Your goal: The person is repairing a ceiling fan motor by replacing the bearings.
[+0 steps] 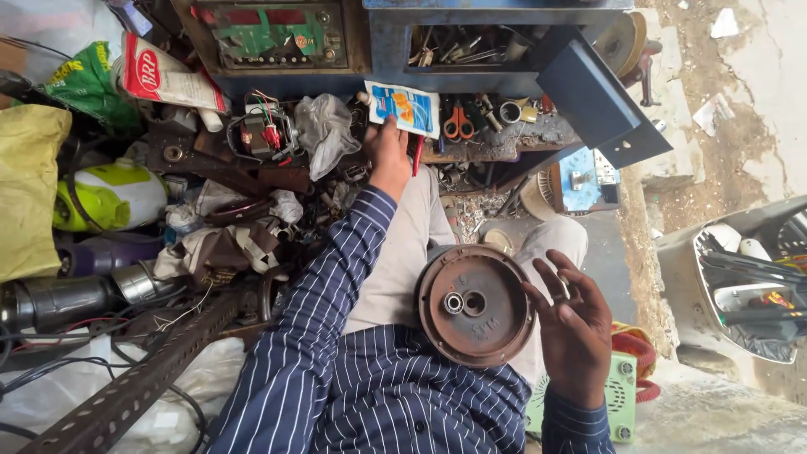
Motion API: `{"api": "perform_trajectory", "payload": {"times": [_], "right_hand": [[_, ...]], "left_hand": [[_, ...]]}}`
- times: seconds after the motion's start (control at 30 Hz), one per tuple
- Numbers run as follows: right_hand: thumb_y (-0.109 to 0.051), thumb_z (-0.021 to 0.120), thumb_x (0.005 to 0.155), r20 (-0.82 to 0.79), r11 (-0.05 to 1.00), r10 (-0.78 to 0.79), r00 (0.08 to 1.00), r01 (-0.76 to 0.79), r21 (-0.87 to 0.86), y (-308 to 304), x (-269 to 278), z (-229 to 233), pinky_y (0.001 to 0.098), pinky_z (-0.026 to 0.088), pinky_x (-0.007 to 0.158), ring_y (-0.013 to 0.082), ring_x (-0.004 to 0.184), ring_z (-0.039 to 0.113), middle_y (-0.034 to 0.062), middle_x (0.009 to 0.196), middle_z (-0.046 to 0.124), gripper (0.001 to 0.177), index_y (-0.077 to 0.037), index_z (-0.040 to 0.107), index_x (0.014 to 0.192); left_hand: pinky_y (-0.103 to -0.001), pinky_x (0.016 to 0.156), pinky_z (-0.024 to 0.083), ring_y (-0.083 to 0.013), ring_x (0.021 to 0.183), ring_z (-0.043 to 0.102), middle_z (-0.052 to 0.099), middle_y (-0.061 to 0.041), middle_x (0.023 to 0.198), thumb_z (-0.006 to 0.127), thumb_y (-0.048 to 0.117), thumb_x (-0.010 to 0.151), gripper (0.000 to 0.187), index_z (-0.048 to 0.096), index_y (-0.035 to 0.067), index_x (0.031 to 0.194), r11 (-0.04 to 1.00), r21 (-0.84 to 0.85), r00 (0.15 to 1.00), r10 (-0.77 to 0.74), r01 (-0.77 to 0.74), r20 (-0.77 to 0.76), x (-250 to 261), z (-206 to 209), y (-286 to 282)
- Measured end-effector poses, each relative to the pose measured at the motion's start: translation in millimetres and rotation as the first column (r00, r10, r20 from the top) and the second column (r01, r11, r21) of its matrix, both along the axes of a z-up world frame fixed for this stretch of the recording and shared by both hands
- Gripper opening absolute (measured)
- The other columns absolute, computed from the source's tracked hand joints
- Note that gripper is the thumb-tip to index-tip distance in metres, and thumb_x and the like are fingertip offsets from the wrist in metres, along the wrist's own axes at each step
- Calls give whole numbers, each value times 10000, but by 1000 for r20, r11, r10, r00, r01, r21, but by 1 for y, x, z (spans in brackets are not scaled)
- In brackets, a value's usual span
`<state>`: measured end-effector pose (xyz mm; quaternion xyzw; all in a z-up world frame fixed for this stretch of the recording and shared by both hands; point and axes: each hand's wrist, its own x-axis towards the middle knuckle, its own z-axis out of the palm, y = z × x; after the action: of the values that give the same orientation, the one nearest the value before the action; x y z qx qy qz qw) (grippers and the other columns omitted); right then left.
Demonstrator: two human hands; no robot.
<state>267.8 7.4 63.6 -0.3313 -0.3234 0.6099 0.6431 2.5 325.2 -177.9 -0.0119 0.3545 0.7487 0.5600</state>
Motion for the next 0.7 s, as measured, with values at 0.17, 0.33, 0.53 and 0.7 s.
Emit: {"api": "perform_trajectory", "payload": {"times": [0.17,0.33,0.53,0.7], "right_hand": [[-61,659,895,25,1000,-7,1000,8,-27,-6,8,-4,542,465,1151,396,1438,501,246,1542,479,446,14,595,1329],[-27,717,870,275,990,0,962,40,-138,-16,7,-30,463,514,1059,337,1279,600,233,1404,572,533,-22,554,1377],[-13,791,735,923,960,100,372,-281,9,7,-43,-29,411,558,905,330,1082,691,201,1305,625,730,-57,506,1406],[-28,790,728,972,950,69,223,-311,4,3,-61,-41,449,531,884,390,979,670,180,1092,696,853,-68,435,1503]], "left_hand": [[-373,675,404,-209,782,500,582,-99,995,646,-29,998,217,595,-1,1207,990,20,910,-122,142,-396,-16,-44,-29],[-354,1125,406,-182,1332,484,428,-148,1499,672,-108,952,682,322,15,1524,945,188,812,-116,268,-572,-28,65,-167],[-416,1142,508,-296,1297,655,594,-187,1417,710,-32,926,762,311,7,1574,851,11,183,-100,524,-978,-14,178,-278],[-400,1071,519,-281,1188,701,712,-188,1251,705,7,934,696,360,-3,1538,861,-48,121,-126,506,-985,-18,193,-321]]}}
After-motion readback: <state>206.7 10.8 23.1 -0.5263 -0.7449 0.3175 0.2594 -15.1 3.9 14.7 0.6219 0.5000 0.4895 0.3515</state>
